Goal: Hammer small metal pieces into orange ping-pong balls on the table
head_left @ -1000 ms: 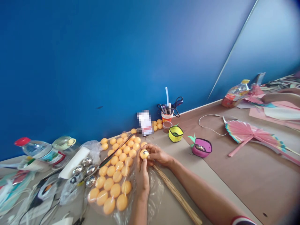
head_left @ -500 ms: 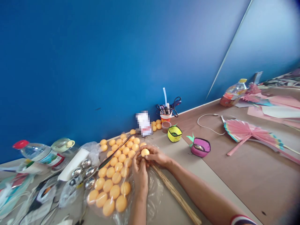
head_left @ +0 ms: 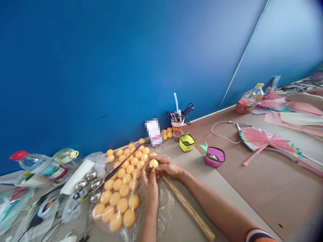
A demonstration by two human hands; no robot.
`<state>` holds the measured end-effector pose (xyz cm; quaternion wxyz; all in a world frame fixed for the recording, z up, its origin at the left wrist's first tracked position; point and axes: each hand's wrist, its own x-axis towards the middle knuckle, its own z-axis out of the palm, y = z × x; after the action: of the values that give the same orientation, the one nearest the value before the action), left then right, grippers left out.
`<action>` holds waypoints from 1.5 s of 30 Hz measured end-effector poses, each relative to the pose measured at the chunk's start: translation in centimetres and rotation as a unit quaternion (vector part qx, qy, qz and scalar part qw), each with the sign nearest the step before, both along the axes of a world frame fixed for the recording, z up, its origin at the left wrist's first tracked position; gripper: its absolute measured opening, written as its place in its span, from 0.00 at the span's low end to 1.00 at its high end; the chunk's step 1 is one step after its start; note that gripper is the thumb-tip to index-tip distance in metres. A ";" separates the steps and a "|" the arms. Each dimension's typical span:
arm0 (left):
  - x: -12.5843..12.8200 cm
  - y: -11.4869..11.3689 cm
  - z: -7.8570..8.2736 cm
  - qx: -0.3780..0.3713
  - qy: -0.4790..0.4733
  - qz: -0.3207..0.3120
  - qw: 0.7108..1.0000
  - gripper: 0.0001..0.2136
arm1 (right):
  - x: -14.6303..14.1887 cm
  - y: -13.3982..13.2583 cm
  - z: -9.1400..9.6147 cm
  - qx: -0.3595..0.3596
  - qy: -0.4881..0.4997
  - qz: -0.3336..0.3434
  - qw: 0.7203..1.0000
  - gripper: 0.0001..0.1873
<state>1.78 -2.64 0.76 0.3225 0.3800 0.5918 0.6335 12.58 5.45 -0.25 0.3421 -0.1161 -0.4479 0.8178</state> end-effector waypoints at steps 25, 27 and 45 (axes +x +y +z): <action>-0.1 -0.3 0.8 -0.015 0.011 -0.001 1.000 0.21 | -1.1 -0.5 0.5 0.121 -0.118 -0.096 0.981 0.25; -0.1 -0.3 0.7 -0.020 0.031 0.009 0.999 0.20 | -1.0 -0.6 0.9 0.141 -0.142 -0.100 0.975 0.23; -0.6 -0.3 -0.7 0.067 0.189 0.095 0.975 0.12 | -1.5 -1.1 0.4 0.324 -0.255 -0.229 0.882 0.18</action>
<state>1.21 -2.93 0.08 0.1174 0.4558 0.6313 0.6164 11.06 4.35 0.15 0.4123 -0.3028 -0.7204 0.4683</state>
